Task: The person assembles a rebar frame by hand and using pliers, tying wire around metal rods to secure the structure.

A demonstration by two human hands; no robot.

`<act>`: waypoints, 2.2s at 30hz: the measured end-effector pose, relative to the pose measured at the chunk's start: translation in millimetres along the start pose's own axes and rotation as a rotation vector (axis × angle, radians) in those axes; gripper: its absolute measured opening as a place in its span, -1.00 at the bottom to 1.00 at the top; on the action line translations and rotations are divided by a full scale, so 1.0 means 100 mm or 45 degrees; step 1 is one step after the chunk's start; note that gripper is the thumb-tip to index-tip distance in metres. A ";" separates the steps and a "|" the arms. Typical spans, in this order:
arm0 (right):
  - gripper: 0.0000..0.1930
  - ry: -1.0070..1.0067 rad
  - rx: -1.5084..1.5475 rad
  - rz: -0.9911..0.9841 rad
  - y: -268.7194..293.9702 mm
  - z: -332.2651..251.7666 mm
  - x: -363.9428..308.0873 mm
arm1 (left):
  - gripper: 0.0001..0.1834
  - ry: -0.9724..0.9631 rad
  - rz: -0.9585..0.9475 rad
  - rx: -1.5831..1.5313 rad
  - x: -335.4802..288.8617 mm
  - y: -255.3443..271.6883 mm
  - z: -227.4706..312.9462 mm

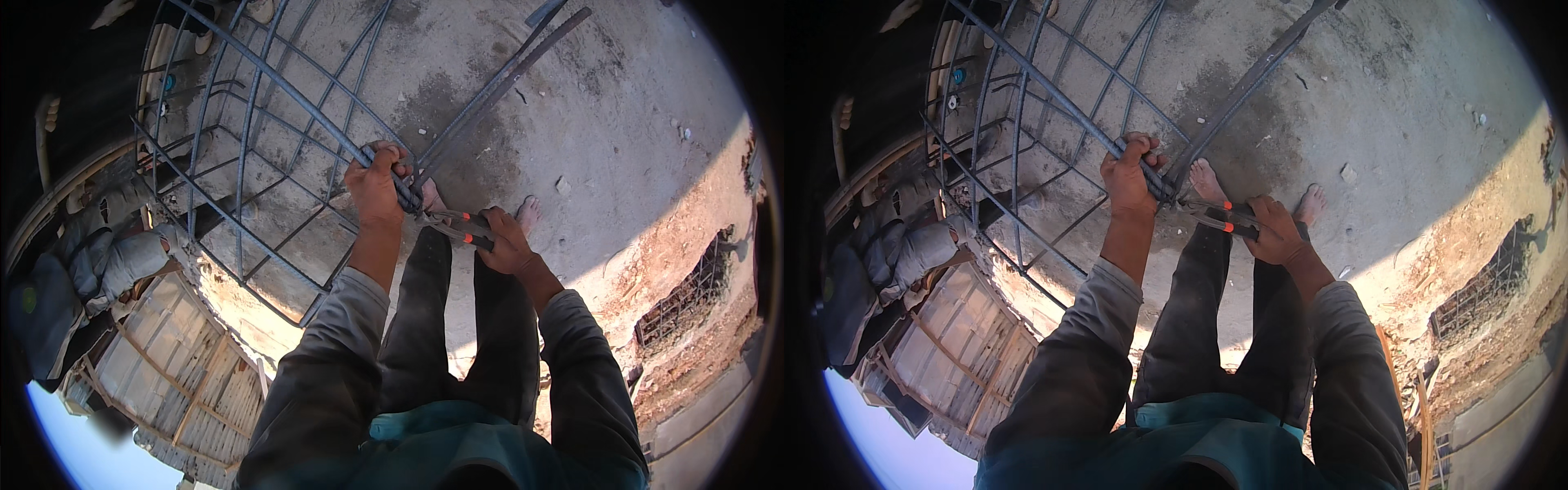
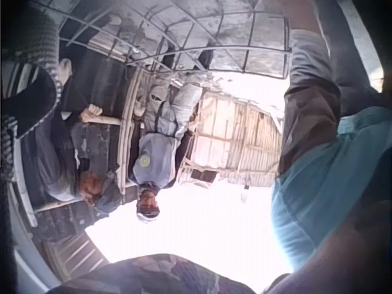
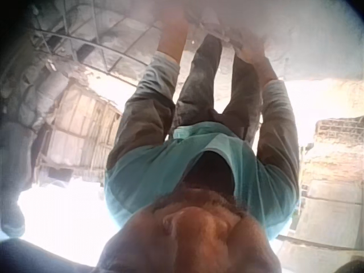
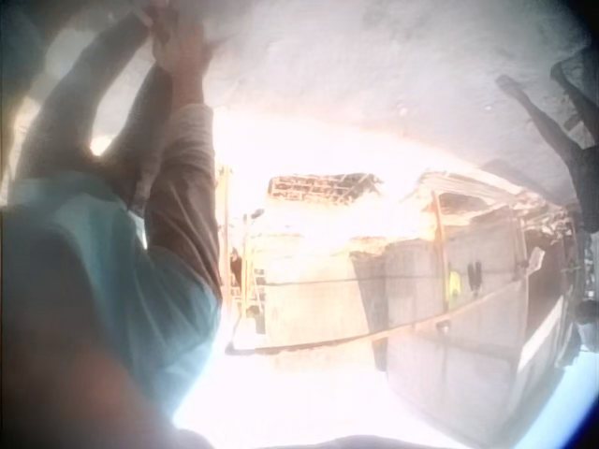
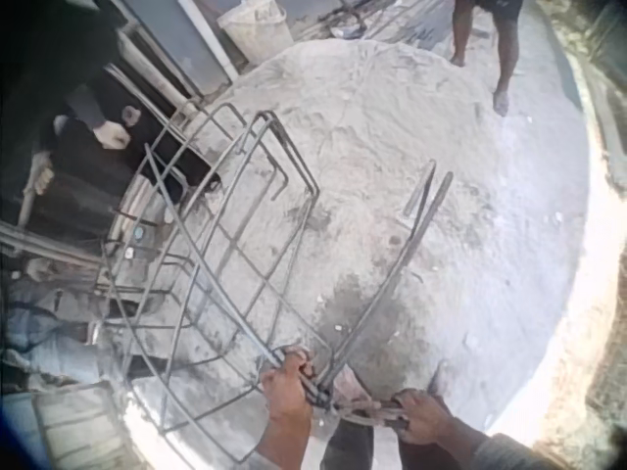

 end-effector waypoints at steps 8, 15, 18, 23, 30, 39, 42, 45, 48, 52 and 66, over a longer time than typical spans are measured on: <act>-0.45 -0.008 0.170 0.244 -0.13 -0.31 -0.24 | -0.93 -0.017 0.038 0.101 0.00 0.01 0.04; -0.35 -0.209 0.141 0.053 0.16 -0.50 -0.48 | -0.97 -0.136 0.174 -0.081 -0.05 0.26 0.16; -0.36 -0.069 0.085 0.107 0.10 -0.20 -0.16 | -0.96 -0.159 0.299 -0.003 -0.03 0.25 0.18; -0.38 0.079 0.050 0.059 0.26 -0.07 0.04 | -0.88 -0.199 0.433 0.288 -0.05 0.29 0.23; -0.40 0.118 0.062 0.142 -0.06 0.12 0.14 | -0.49 -0.469 0.294 1.023 -0.17 0.19 0.21; -0.45 0.081 0.237 0.183 -0.26 0.23 0.24 | -0.27 -0.517 0.130 1.085 -0.39 -0.06 0.23; -0.57 0.033 0.216 0.176 -0.26 0.26 0.27 | -0.32 -1.104 -0.095 1.570 -0.43 -0.09 0.65; -0.52 0.088 0.138 0.132 -0.30 0.21 0.24 | -0.44 -1.507 -0.451 1.949 -0.70 -0.72 0.85; -0.44 0.185 0.083 0.208 -0.26 0.03 0.09 | -0.58 -0.994 -0.762 1.908 -0.35 -1.02 0.42; -0.41 -0.323 0.450 0.006 0.02 -0.39 -0.55 | -0.66 -1.068 -0.659 2.364 -0.34 -0.98 0.13; -0.42 -0.205 0.615 0.124 -0.86 0.08 0.00 | -0.67 -0.997 -0.800 2.466 -0.26 -1.03 0.02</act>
Point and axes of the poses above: each hand's wrist, its own x-axis towards the middle knuckle, its own y-axis out of the back of the hand, z = x × y, the point moved 9 cm from there along x, towards the middle knuckle, and after that the axes turned 6 degrees about -x, right-handed, at the moved point
